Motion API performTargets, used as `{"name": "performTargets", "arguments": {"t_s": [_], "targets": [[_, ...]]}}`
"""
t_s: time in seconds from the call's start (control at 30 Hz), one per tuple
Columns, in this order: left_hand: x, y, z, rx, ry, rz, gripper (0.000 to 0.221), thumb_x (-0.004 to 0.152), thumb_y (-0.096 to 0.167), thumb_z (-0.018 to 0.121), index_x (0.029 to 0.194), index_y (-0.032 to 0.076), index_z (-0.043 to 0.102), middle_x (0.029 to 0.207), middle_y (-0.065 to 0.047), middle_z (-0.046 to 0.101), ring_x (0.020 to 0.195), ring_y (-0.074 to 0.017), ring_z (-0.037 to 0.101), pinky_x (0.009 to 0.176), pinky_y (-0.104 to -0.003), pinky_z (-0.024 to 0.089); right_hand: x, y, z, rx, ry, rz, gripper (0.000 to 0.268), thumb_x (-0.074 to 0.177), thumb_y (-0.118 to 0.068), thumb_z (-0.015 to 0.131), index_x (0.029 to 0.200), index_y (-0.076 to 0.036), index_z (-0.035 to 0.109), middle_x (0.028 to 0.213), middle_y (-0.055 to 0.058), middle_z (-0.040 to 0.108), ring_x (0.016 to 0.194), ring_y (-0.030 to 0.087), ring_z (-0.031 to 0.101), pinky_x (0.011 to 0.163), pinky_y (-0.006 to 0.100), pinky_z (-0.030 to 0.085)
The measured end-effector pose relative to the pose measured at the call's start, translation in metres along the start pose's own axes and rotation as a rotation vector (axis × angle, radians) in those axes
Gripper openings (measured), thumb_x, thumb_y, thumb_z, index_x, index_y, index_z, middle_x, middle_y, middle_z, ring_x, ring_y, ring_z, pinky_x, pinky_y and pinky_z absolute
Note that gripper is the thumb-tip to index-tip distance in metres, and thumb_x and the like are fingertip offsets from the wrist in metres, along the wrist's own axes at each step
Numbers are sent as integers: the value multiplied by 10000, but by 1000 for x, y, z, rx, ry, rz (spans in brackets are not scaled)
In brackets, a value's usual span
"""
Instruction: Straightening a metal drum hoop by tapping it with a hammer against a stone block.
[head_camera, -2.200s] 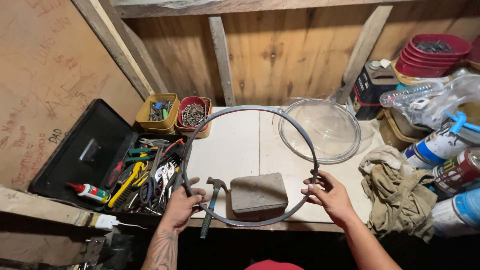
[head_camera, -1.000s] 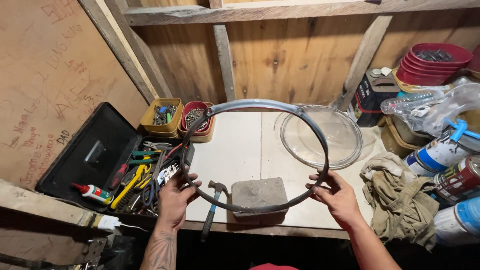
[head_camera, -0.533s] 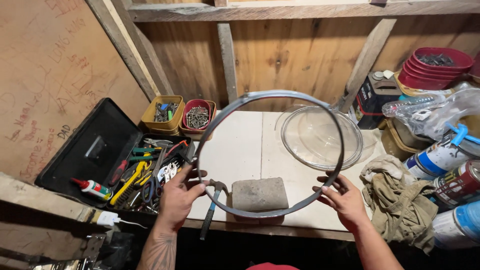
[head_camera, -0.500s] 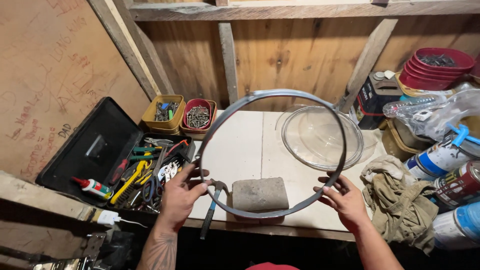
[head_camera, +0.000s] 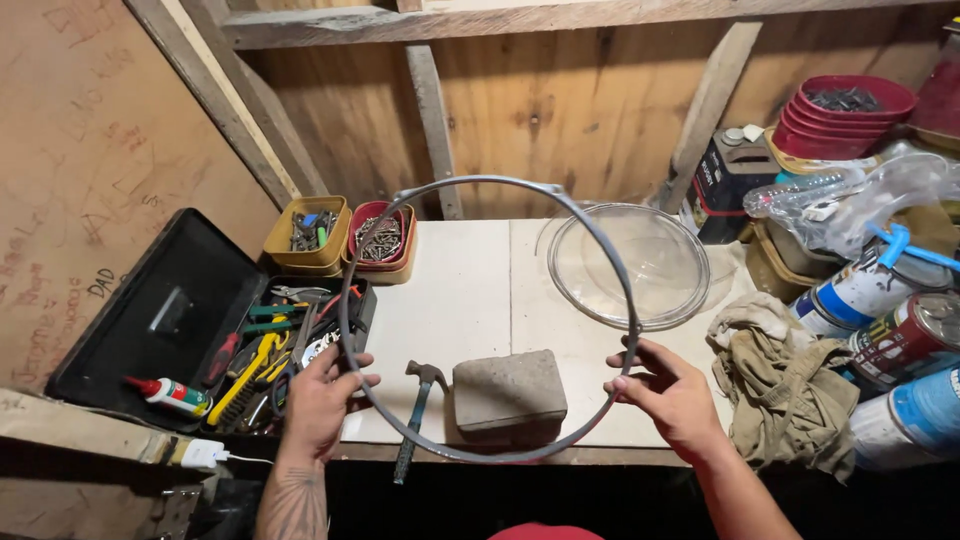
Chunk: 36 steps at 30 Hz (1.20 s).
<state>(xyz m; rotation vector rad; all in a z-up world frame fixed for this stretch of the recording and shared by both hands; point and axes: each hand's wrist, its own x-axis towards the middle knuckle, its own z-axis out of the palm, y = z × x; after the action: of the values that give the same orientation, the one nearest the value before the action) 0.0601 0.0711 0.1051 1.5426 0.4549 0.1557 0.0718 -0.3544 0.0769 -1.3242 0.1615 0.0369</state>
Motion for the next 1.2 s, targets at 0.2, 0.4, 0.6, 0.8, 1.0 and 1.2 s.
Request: {"name": "performTargets", "arguments": {"t_s": [0.2, 0.4, 0.6, 0.8, 1.0, 1.2], "targets": [[1, -17, -12, -99, 33, -70, 431, 892, -127, 562, 1298, -8, 643, 1117, -182, 735, 827, -322, 728, 619, -433, 586, -7, -15, 10, -40, -62, -67, 633, 705, 74, 785, 1308, 108, 597, 1083, 359, 728, 837, 383, 742, 805, 487, 671], [-9, -5, -26, -157, -5, -12, 303, 906, -66, 585, 1200, -89, 655, 1089, -224, 727, 720, -305, 681, 538, -416, 592, -4, -16, 8, 40, -97, -68, 586, 733, 106, 753, 1296, 111, 594, 1062, 357, 724, 777, 423, 740, 796, 512, 651], [-21, 11, -30, -242, -25, 10, 389, 893, -24, 607, 1279, -61, 643, 1036, -196, 708, 706, -267, 651, 545, -407, 580, -2, -11, 3, 81, -139, -102, 545, 758, 62, 751, 1279, 110, 598, 1045, 347, 725, 780, 419, 743, 797, 513, 652], [-17, 5, -35, -235, -11, -10, 384, 896, -39, 586, 1271, -93, 649, 1018, -211, 701, 711, -267, 641, 565, -407, 566, -3, -4, 1, 81, -140, -92, 581, 747, 49, 761, 1300, 115, 592, 1049, 346, 723, 779, 418, 743, 802, 510, 650], [-41, 32, -28, -598, -210, 102, 322, 967, 118, 516, 1256, -6, 583, 965, -116, 635, 759, -254, 611, 659, -376, 509, -2, -7, 8, -84, -70, 94, 603, 780, -199, 722, 1313, 62, 617, 1068, 285, 771, 810, 391, 764, 714, 450, 614], [-67, 87, 27, -665, -186, 56, 494, 882, 149, 676, 1332, 27, 512, 881, -116, 670, 606, -196, 638, 424, -231, 483, 13, 19, 14, 162, -60, 382, 446, 914, -184, 594, 1234, 125, 605, 1024, 317, 702, 788, 428, 672, 735, 499, 558]]}}
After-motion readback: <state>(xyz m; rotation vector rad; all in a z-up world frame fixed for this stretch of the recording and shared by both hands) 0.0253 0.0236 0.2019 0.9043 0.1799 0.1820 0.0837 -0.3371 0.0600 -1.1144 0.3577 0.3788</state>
